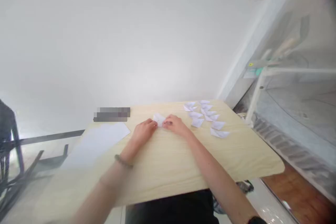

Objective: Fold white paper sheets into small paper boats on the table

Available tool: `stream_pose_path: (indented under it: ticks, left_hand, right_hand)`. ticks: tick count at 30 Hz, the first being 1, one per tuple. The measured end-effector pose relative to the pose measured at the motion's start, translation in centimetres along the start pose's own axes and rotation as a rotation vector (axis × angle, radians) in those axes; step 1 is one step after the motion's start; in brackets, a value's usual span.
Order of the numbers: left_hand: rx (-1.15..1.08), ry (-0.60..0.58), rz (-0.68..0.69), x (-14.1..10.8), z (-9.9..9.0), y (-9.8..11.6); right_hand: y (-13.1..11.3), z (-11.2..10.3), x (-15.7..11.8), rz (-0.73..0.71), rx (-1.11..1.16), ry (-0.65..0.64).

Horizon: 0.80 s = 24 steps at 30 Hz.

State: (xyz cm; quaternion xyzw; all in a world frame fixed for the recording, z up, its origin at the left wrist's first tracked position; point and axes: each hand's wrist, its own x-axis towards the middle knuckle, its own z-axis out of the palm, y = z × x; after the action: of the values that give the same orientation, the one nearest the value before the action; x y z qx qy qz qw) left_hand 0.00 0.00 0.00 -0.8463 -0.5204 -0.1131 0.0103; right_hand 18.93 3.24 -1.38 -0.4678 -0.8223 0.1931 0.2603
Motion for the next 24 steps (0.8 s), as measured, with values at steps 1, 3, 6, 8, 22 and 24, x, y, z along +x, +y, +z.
stream_pose_path:
  ticks: [1, 3, 6, 8, 22, 24]
  left_hand:
    - [0.007, -0.005, -0.013, 0.0, 0.0, 0.1]
    - [0.022, -0.012, -0.033, 0.0, 0.0, 0.2]
    - [0.044, -0.018, -0.053, 0.0, -0.2, 0.4]
    - [0.056, -0.024, -0.049, -0.1, -0.3, 0.4]
    - [0.126, -0.009, 0.032, -0.6, -1.0, 0.8]
    - [0.119, -0.017, 0.049, -0.6, -1.0, 0.6]
  right_hand:
    - [0.0, -0.1, -0.1, -0.020, 0.012, -0.010]
    - [-0.1, -0.1, -0.3, -0.033, 0.017, -0.022]
    - [-0.4, 0.1, -0.3, 0.014, -0.023, -0.024]
    - [-0.8, 0.5, -0.2, 0.091, -0.078, 0.013]
    - [-1.7, 1.5, 0.1, 0.217, -0.243, 0.147]
    - [-1.8, 1.7, 0.1, 0.221, -0.271, 0.165]
